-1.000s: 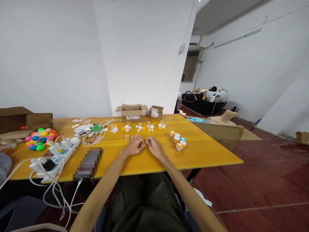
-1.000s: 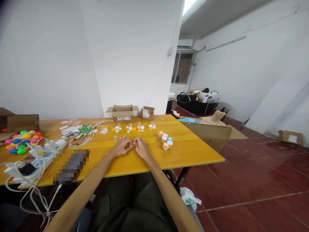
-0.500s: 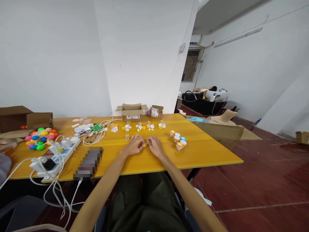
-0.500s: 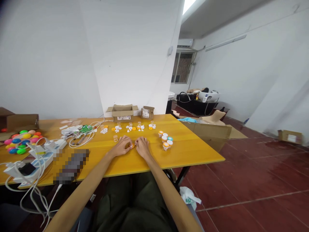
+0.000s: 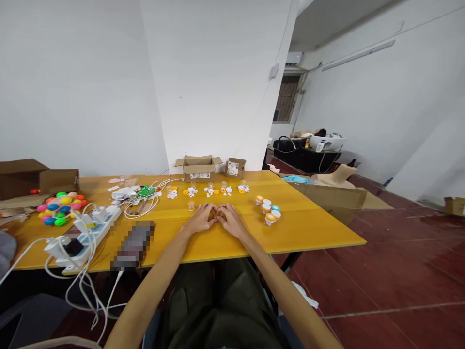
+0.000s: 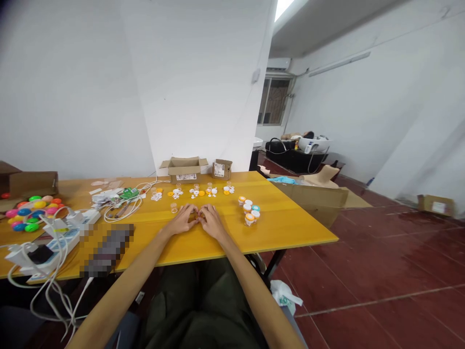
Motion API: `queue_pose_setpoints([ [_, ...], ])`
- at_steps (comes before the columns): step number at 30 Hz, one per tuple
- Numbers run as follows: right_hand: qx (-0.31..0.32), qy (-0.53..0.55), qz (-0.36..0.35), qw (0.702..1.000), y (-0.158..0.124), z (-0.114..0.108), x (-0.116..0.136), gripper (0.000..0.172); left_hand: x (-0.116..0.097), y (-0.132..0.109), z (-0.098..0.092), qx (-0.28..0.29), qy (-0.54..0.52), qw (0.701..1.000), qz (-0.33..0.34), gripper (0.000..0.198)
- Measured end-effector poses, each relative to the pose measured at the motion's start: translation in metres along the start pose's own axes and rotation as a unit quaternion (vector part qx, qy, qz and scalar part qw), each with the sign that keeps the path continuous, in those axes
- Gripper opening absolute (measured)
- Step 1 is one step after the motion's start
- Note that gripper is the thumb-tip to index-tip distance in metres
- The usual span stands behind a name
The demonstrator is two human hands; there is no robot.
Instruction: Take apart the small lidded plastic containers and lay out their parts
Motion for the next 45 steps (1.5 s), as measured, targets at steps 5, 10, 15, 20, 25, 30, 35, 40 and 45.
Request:
queue_pose_setpoints([
  [5,0.010,0.008,-0.003,1.000,-0.0006,0.0037,-0.0028,0.011,0.0021,0.0004,0.0013,0.001,-0.015,1.000,0.000,0.025],
  [10,0.016,0.008,0.006,1.000,-0.0004,0.0044,-0.0038,0.010,0.0029,0.0006,0.0026,0.009,-0.021,1.000,-0.006,0.028],
  [15,0.025,0.005,0.012,1.000,-0.0003,0.0052,-0.0037,0.011,0.0036,0.0004,0.0036,0.018,-0.021,0.999,-0.015,0.028],
  [20,0.024,0.007,0.014,1.000,-0.0008,0.0063,-0.0045,0.012,0.0064,0.0007,0.0045,0.019,-0.013,0.999,-0.022,0.030],
  [25,0.026,0.020,0.018,0.999,-0.0003,0.0053,-0.0025,0.012,0.0064,0.0010,0.0047,0.017,-0.013,1.000,-0.018,0.029],
  [30,0.032,0.047,0.024,0.998,0.0007,0.0055,-0.0021,0.014,0.0063,0.0016,0.0054,0.015,-0.018,1.000,-0.015,0.033],
  [35,0.028,0.062,0.039,0.997,0.0011,0.0065,-0.0069,0.017,0.0063,0.0019,0.0074,0.022,-0.030,0.999,-0.011,0.032],
  [40,0.022,0.070,0.052,0.996,0.0006,0.0065,-0.0086,0.020,0.0080,0.0014,0.0074,0.019,-0.033,0.999,-0.011,0.030],
  [45,0.023,0.083,0.062,0.994,0.0009,0.0038,-0.0071,0.019,0.0101,0.0013,0.0083,0.023,-0.035,0.999,-0.022,0.033],
])
Point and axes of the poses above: each hand's wrist, its own y-axis towards the middle knuckle, its own z-axis out of the palm, x = y × z, the point moved 9 cm from there along y, towards the middle knuckle, and after that the axes turned 11 degrees about -z, right-handed, at the moved point
